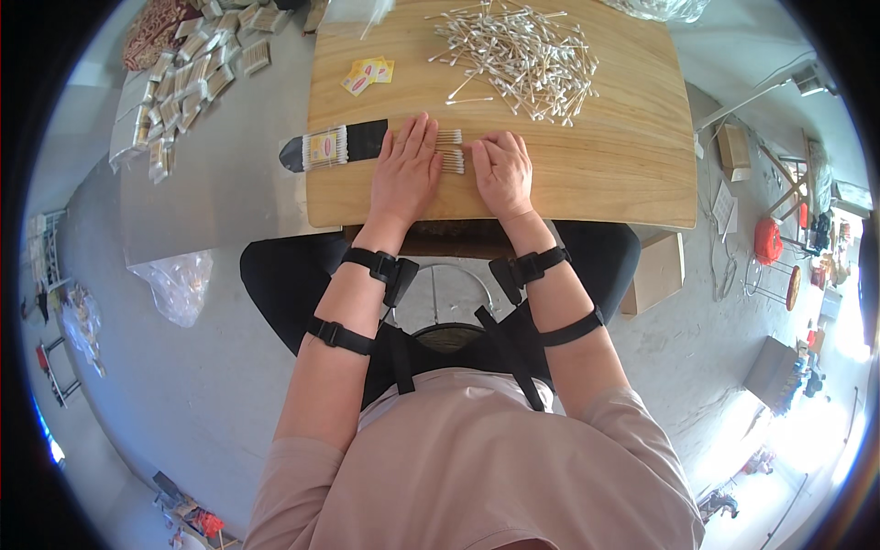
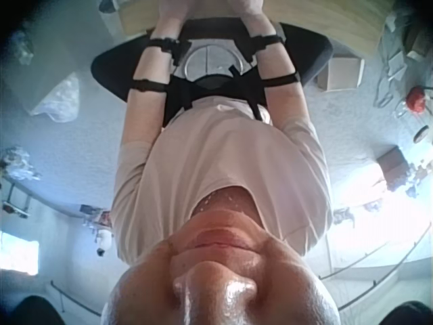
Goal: Arrange cotton swabs neatly into a alignment jig before packaging.
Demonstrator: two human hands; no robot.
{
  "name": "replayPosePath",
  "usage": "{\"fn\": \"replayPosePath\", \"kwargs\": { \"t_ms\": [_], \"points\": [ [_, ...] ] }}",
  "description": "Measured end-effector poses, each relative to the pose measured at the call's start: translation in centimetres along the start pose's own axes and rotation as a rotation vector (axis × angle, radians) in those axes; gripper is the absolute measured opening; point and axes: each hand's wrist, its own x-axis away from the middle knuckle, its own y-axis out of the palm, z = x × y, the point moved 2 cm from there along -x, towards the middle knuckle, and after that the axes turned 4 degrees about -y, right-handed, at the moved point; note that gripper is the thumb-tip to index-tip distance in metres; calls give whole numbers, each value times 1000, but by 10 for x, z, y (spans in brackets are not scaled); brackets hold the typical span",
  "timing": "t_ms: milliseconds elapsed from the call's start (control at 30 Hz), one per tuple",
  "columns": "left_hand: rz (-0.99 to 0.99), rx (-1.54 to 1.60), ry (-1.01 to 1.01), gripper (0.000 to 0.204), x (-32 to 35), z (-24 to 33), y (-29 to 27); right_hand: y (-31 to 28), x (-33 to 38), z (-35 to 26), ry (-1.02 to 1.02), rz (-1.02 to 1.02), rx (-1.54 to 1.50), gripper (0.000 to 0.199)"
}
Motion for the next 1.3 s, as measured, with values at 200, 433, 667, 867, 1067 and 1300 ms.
{"fn": "replayPosePath", "kwargs": {
  "t_ms": [200, 433, 667, 867, 1067, 1300],
  "points": [
    [9, -3, 8, 53, 0, 0, 1, 3, -2, -1, 16, -10, 49, 19],
    [9, 7, -8, 52, -1, -1, 1, 3, -2, 2, 21, -65, 13, 18],
    [34, -6, 1, 50, 1, -2, 2, 7, 5, -14, -214, -317, 250, 54],
    [86, 40, 23, 47, 0, 1, -1, 13, 4, -13, -232, -353, 357, 53],
    [76, 38, -10, 46, 0, -1, -2, 15, 4, -18, -211, -345, 342, 53],
    [102, 268, -39, 46, 1, -7, -2, 20, 8, -21, -146, -381, 393, 53]
  ]
}}
